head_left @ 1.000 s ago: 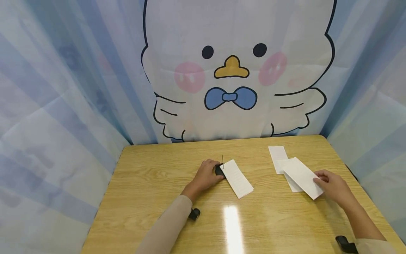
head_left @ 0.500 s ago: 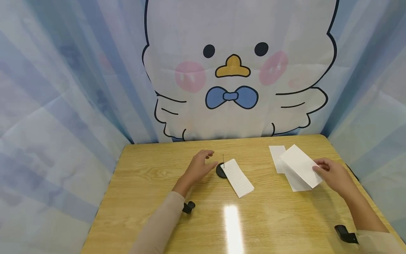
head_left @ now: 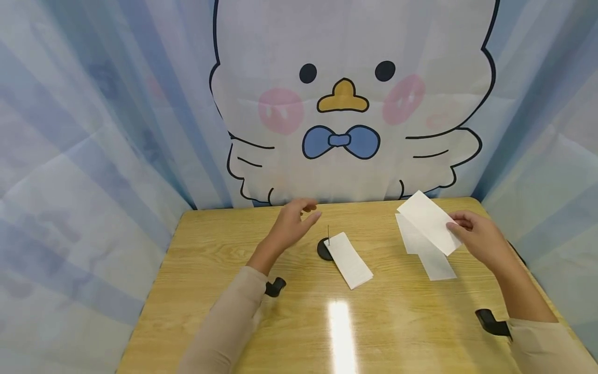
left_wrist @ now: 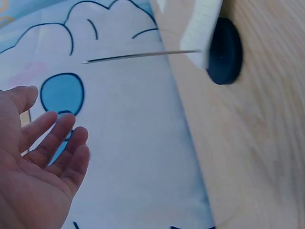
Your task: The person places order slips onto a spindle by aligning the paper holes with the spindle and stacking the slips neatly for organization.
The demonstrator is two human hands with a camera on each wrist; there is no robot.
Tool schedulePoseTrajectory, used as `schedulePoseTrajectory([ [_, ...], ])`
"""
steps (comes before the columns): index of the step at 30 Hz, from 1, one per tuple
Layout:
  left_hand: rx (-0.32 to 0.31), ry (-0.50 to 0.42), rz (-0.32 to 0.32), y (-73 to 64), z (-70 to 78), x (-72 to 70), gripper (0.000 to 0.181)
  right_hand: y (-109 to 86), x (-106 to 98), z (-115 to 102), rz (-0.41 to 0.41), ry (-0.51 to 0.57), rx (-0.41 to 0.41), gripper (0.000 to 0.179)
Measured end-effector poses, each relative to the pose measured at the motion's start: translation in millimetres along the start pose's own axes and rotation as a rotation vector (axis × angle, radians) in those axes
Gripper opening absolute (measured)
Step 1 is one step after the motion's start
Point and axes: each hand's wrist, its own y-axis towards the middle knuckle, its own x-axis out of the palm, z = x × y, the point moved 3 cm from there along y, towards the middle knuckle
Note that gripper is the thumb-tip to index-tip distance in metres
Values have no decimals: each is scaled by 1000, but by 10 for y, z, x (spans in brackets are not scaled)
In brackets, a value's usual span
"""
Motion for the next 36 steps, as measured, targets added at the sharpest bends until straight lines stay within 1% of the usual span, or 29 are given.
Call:
schedulePoseTrajectory([
  [5,54,-18,31,73,190,-77,35,31,5,-196,25,27,-17,52],
  [9,73,-26,44,137,324,-111,34,75,6,-400,41,51,-24,53],
  [13,71,-50,44,195,428,-96,33,100,23,-604,37,79,-33,52],
  [20,98,-103,55,303,584,-73,30,164,102,-867,22,125,-82,45],
  [23,86,-138,48,338,626,-60,31,193,147,-944,22,156,-105,42],
  [27,43,-195,42,367,644,-32,31,223,209,-1040,10,190,-117,42],
  [30,10,-240,45,384,642,-11,31,247,249,-1114,-3,206,-129,41],
  [36,-26,-350,49,424,616,22,28,305,334,-1240,-32,256,-153,38],
])
